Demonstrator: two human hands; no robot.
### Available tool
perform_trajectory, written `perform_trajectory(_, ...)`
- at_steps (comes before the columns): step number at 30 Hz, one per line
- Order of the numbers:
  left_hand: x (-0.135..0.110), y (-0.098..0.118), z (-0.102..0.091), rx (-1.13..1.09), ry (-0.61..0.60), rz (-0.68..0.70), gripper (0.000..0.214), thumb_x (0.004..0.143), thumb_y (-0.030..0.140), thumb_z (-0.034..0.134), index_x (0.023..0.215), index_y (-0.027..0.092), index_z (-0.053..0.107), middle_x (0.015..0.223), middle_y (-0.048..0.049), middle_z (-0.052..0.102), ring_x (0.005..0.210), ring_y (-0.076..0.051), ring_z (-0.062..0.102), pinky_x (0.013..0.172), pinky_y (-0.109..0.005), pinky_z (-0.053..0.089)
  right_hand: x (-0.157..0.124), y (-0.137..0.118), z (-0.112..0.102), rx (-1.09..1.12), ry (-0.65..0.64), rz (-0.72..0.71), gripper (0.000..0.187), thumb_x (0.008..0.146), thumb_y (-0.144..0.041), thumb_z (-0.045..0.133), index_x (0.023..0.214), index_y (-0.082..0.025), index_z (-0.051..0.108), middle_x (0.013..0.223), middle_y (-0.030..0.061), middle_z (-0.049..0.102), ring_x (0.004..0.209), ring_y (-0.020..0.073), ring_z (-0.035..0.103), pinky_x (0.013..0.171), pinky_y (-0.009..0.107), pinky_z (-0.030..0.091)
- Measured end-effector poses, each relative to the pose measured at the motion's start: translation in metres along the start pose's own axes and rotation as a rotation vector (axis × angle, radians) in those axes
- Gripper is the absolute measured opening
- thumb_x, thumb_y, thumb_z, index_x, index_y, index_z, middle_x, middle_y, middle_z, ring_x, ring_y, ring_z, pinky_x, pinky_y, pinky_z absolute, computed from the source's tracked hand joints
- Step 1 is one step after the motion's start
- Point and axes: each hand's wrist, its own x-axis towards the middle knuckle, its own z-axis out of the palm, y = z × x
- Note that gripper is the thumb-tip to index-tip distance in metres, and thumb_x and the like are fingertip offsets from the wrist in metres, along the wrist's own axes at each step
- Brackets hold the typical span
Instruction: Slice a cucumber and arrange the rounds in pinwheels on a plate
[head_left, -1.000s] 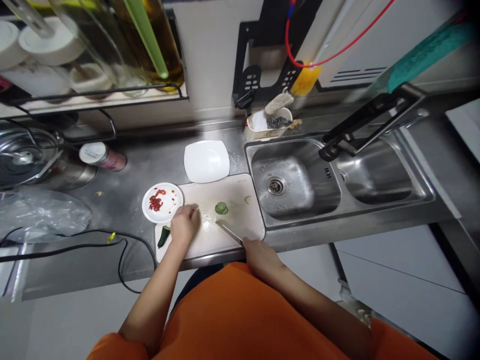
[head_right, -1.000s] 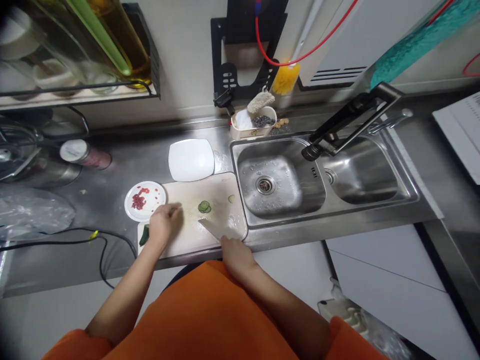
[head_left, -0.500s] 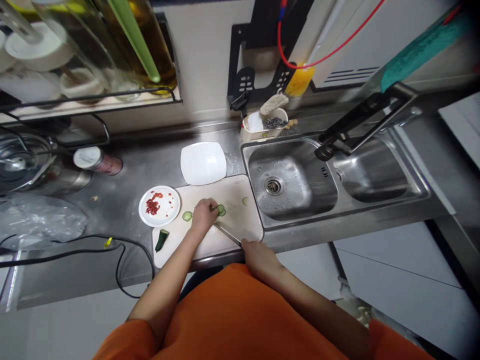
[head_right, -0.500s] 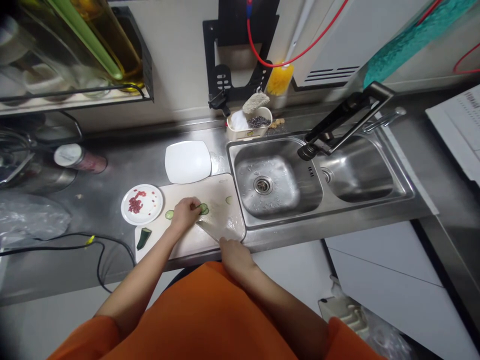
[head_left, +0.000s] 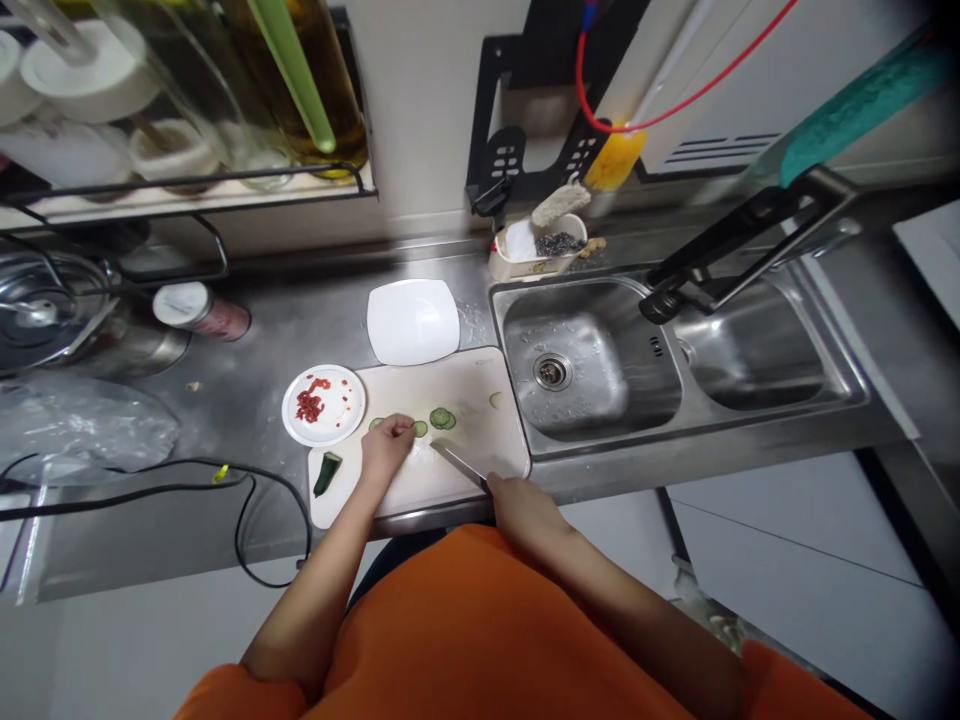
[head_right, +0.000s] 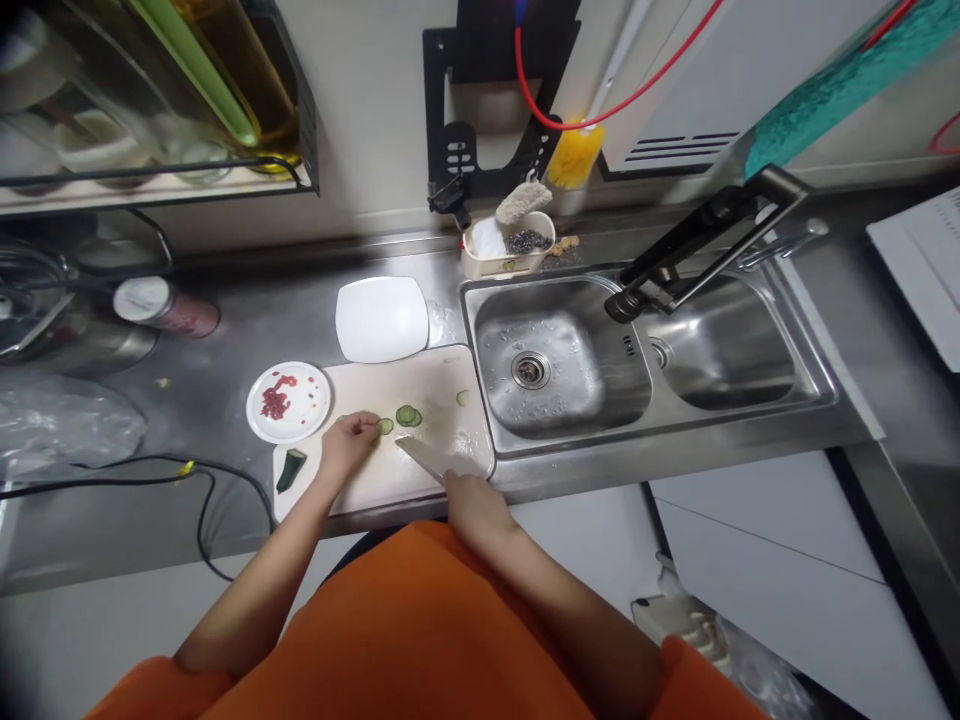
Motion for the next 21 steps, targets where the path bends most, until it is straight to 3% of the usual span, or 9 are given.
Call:
perform_trajectory(8, -0.012, 0.006, 0.001, 0.129, 0.075, 0.055, 0.017, 0.074, 0.028, 0.054, 0.083, 0.024, 0.067, 0.072, 0.0016, 0.066, 0.069, -0.014, 0.061, 0.066, -0.023, 0.041, 0.004, -0.009, -0.001, -0.019, 0.020, -0.025, 0.032, 0.088, -0.011, 0.033, 0.111, -0.017, 0.054, 0.095, 0.0125, 0.065, 0.094, 0.0231, 0.062, 0.070, 0.029, 0.042)
perform_trajectory(14, -0.012, 0.006, 0.001, 0.280, 0.087, 0.068, 0.015, 0.076, 0.028, 0.051, 0.069, 0.023, 0.064, 0.064, 0.0010, 0.063, 0.063, -0.015, 0.059, 0.063, -0.025, 0.037, 0.011, -0.026, -0.002, -0.049, 0.063, -0.047, 0.034, 0.085, -0.004, 0.033, 0.112, -0.014, 0.050, 0.096, 0.0150, 0.065, 0.096, 0.0252, 0.062, 0.071, 0.030, 0.044)
perform_trajectory(21, -0.010, 0.006, -0.002, 0.252, 0.071, 0.015, 0.017, 0.075, 0.031, 0.051, 0.068, 0.024, 0.065, 0.064, 0.0013, 0.063, 0.065, -0.015, 0.059, 0.063, -0.025, 0.036, 0.012, -0.031, 0.000, -0.062, 0.076, -0.088, 0.031, 0.085, -0.005, 0.034, 0.110, -0.012, 0.051, 0.093, 0.0161, 0.066, 0.096, 0.0267, 0.063, 0.071, 0.031, 0.046)
